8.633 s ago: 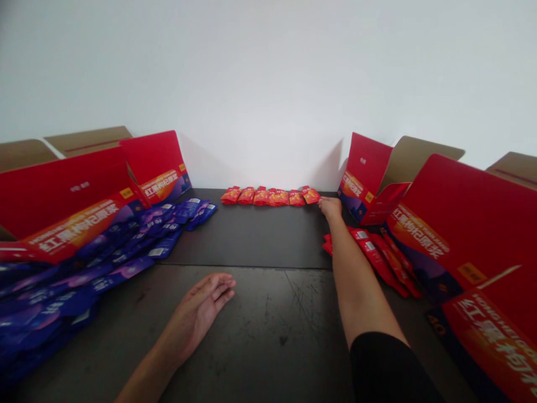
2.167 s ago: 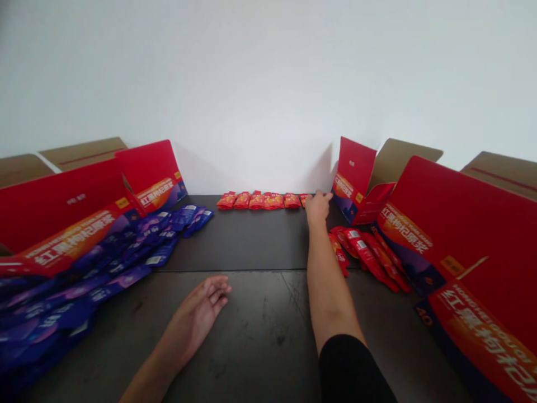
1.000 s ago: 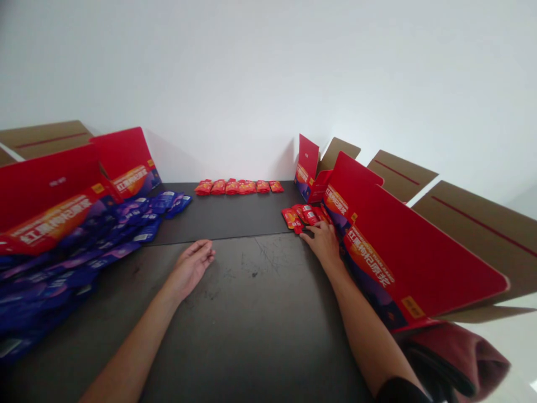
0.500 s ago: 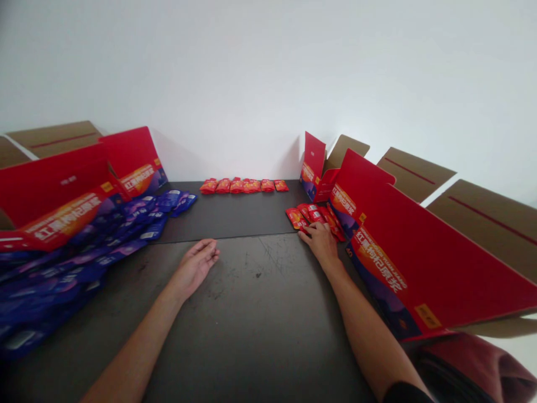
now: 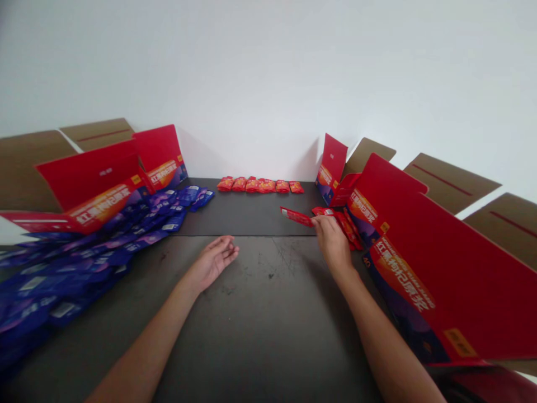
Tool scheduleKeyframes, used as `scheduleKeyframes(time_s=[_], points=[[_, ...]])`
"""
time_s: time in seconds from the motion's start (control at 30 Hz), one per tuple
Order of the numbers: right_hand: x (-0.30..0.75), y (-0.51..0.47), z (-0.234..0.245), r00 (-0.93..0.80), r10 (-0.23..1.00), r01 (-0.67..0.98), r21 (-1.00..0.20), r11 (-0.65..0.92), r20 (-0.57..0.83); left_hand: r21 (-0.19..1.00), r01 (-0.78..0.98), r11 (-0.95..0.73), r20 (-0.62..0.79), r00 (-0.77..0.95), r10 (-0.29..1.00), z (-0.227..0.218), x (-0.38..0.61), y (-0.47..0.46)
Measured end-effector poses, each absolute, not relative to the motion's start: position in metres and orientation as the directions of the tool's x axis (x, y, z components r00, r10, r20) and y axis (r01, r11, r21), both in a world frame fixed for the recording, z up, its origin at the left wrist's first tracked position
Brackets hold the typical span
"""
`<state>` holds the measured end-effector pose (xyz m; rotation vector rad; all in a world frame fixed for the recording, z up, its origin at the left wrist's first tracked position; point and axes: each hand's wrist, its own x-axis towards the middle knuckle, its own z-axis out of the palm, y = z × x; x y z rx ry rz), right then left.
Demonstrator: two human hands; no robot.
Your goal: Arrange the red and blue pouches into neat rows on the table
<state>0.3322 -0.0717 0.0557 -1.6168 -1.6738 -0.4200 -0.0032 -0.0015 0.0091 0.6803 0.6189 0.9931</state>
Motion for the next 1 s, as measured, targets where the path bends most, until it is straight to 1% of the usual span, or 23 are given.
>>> scheduleKeyframes(time_s=[0.1,0.17,0.23,0.33,0.37,0.4,0.43,0.5,0.57,0.6,0.67,0.73,0.8,0.87,0.93,1.0], points=[[0.292,-0.071,0.088,-0.101,0.727,0.889,-0.266,0.372,0.680,0.721,-0.508,0.470,-0.169,0.530,0.831,0.014,-0.004,-0.004],[0.265,-0.069,0.105,-0.183,0.725,0.809,-0.317,0.494,0.664,0.693,-0.469,0.548,-0.179,0.625,0.760,0.017,-0.006,-0.006],[0.243,-0.065,0.115,-0.257,0.731,0.706,-0.394,0.589,0.632,0.663,-0.396,0.636,-0.182,0.738,0.649,0.019,-0.008,-0.007],[0.223,-0.057,0.118,-0.344,0.747,0.596,-0.483,0.642,0.568,0.648,-0.239,0.723,-0.184,0.872,0.453,0.019,-0.012,-0.008],[0.220,-0.055,0.116,-0.356,0.756,0.576,-0.508,0.640,0.549,0.655,-0.198,0.729,-0.193,0.889,0.415,0.018,-0.014,-0.009],[0.218,-0.053,0.113,-0.365,0.764,0.557,-0.532,0.638,0.532,0.673,-0.175,0.719,-0.202,0.891,0.406,0.017,-0.015,-0.009],[0.216,-0.051,0.110,-0.373,0.768,0.537,-0.554,0.636,0.520,0.699,-0.170,0.695,-0.206,0.882,0.423,0.016,-0.015,-0.010],[0.214,-0.048,0.102,-0.372,0.780,0.499,-0.600,0.625,0.503,0.750,-0.210,0.627,-0.192,0.839,0.509,0.013,-0.015,-0.013],[0.211,-0.046,0.093,-0.300,0.813,0.453,-0.676,0.582,0.499,0.772,-0.284,0.569,-0.158,0.781,0.604,0.012,-0.013,-0.014],[0.208,-0.045,0.087,-0.244,0.842,0.412,-0.734,0.539,0.481,0.768,-0.326,0.551,-0.144,0.751,0.644,0.013,-0.011,-0.015],[0.202,-0.045,0.076,-0.167,0.905,0.281,-0.861,0.424,0.391,0.748,-0.415,0.518,-0.119,0.684,0.720,0.014,-0.007,-0.014],[0.195,-0.045,0.064,-0.211,0.944,0.163,-0.944,0.289,0.253,0.726,-0.504,0.468,-0.083,0.612,0.786,0.015,-0.004,-0.013],[0.187,-0.046,0.053,-0.297,0.945,0.116,-0.977,0.180,0.138,0.706,-0.579,0.407,-0.039,0.542,0.839,0.017,-0.002,-0.010],[0.180,-0.047,0.044,-0.332,0.939,0.084,-0.989,0.119,0.085,0.687,-0.635,0.353,-0.012,0.476,0.879,0.017,0.000,-0.008],[0.173,-0.047,0.037,-0.314,0.947,0.028,-0.996,0.087,0.074,0.672,-0.664,0.328,-0.012,0.432,0.902,0.017,0.000,-0.006],[0.168,-0.047,0.032,-0.250,0.965,-0.024,-0.997,0.073,0.077,0.667,-0.670,0.325,-0.019,0.420,0.907,0.016,0.000,-0.004]])
